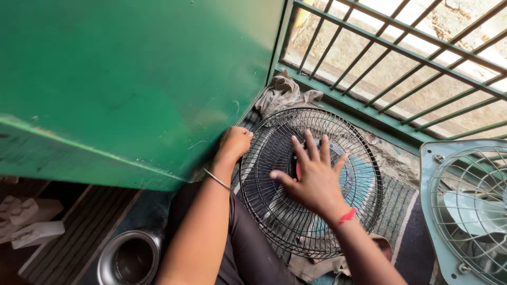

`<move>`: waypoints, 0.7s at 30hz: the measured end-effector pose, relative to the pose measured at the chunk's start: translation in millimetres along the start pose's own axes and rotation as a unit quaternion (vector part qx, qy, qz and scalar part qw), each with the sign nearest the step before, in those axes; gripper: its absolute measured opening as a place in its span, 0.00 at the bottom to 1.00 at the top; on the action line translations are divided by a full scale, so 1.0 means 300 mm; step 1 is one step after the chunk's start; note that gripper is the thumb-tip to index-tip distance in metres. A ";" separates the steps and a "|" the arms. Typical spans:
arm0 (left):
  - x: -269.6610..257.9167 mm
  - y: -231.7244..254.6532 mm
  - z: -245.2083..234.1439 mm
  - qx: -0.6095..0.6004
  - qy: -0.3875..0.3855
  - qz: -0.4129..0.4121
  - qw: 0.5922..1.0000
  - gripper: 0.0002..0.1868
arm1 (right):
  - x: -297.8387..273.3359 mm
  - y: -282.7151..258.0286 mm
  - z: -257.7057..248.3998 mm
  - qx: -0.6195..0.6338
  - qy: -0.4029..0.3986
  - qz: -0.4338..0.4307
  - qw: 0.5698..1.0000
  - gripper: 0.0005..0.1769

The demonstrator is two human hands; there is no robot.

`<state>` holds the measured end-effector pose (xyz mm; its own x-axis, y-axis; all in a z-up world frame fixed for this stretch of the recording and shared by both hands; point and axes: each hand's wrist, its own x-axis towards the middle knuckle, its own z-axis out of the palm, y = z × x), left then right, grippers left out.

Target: The person cleans a fan blade with a cloth, then attaches the blade to the fan motor. They then secure the fan cage to the motor assembly using a wire tie.

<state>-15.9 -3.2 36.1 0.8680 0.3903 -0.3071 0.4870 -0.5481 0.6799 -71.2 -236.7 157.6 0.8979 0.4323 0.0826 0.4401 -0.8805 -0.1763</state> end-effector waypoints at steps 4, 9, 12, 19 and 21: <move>-0.036 -0.011 -0.018 -0.008 -0.077 -0.070 0.995 0.13 | -0.030 -0.066 -0.011 -0.019 -0.004 0.034 0.999 0.53; -0.106 -0.070 -0.042 -0.070 -0.238 -0.150 0.957 0.07 | -0.044 -0.072 -0.007 -0.020 0.015 0.033 0.999 0.52; -0.116 -0.087 -0.039 -0.067 -0.254 -0.157 0.952 0.04 | -0.063 -0.064 -0.003 -0.009 0.027 0.025 0.999 0.50; -0.137 -0.112 -0.020 -0.130 -0.191 -0.196 0.953 0.07 | -0.096 -0.030 0.013 0.031 0.082 0.046 0.995 0.46; -0.130 -0.122 -0.032 -0.159 -0.178 -0.213 0.947 0.07 | -0.161 0.013 0.007 0.044 0.125 0.088 0.987 0.44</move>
<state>-68.3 8.7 29.6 0.6048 0.2208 -0.7652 0.7956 -0.1234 0.5932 -112.7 -260.6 150.9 0.9379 0.2033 0.2812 0.2858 -0.9122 -0.2936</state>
